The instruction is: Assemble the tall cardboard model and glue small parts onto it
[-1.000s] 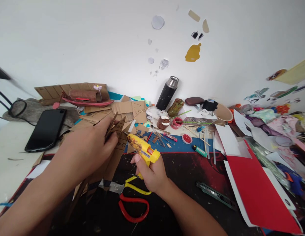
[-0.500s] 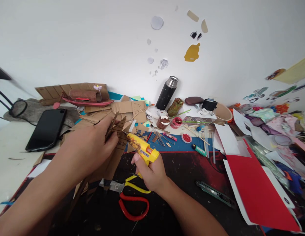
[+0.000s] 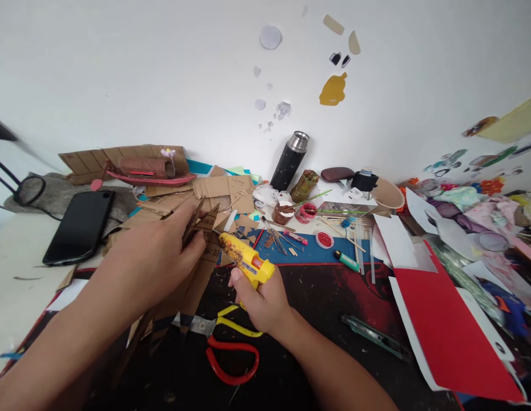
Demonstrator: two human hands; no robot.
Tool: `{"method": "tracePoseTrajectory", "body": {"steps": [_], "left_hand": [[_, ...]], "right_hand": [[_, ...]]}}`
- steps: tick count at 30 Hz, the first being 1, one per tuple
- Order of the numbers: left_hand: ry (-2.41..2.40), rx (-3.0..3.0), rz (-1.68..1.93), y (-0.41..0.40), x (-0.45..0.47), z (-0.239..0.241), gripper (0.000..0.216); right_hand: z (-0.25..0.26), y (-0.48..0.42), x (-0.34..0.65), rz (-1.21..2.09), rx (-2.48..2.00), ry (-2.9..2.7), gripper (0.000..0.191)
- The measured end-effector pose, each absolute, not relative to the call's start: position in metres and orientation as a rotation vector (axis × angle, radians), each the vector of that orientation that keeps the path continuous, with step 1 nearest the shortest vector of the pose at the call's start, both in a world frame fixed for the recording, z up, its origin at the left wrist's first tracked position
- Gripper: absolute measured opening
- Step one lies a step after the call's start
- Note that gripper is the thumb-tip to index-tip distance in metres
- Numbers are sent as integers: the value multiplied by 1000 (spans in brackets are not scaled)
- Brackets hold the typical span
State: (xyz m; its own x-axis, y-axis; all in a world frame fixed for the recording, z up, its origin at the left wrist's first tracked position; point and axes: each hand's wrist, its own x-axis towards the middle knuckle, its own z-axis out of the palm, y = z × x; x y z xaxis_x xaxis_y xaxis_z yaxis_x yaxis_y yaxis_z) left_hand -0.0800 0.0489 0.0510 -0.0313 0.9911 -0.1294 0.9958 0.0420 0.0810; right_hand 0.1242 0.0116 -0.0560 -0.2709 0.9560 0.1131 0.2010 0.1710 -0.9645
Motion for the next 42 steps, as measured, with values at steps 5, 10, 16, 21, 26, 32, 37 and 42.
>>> {"method": "tracePoseTrajectory", "body": {"steps": [5,10,16,21,26,32,37,42], "left_hand": [[2164,2088,-24,50,-81,49,57],[2164,2094,-44,50,-81,47,53],[2160,2108,-37,50,-81,46,53],[2163,2095,-22,50,-82,45,55],[2171,2094,-37,50,-80,47,55],[2167,2104,-86,49,-80,48,54],[2141,2133,-86,49,-81,49,50],[2157,2140,-88,49,-81,49,49]], "right_hand": [[-56,13,124,1162,-1125,-1645,38],[-58,13,123,1166,-1124,-1635,38],[-57,12,124,1160,-1142,-1655,39],[-56,12,124,1149,-1135,-1646,39],[-55,12,124,1147,-1136,-1634,39],[-52,13,125,1136,-1151,-1644,40],[-53,13,125,1145,-1171,-1628,41],[-54,13,124,1149,-1179,-1637,40]]}}
